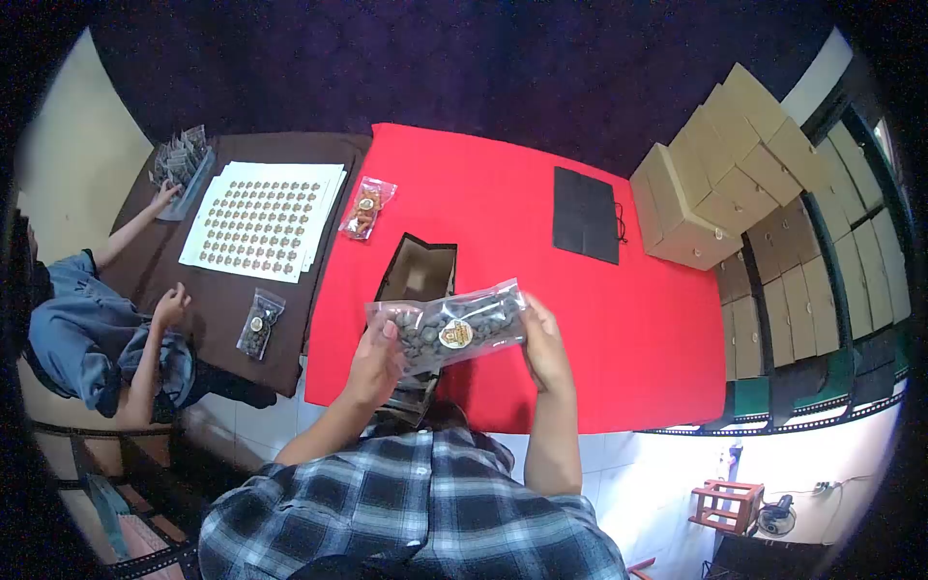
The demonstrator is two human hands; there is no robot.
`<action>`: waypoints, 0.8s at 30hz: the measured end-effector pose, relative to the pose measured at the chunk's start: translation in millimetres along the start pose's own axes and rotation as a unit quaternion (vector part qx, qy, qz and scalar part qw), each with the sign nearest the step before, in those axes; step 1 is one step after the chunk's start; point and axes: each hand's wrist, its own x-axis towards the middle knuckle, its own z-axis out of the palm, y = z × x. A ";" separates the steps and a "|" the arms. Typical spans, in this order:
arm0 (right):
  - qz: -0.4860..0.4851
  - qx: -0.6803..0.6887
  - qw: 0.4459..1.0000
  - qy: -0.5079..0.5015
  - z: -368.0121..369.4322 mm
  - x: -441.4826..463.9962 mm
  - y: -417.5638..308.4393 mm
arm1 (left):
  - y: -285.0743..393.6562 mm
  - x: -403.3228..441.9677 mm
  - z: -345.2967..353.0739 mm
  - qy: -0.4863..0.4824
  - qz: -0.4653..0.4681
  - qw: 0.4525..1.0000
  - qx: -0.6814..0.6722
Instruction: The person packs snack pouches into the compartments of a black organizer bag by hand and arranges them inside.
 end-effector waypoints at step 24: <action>-0.034 -0.156 0.979 -0.125 14.3 -33.1 -38.2 | 20.3 0.1 -24.1 -0.018 0.033 0.999 0.028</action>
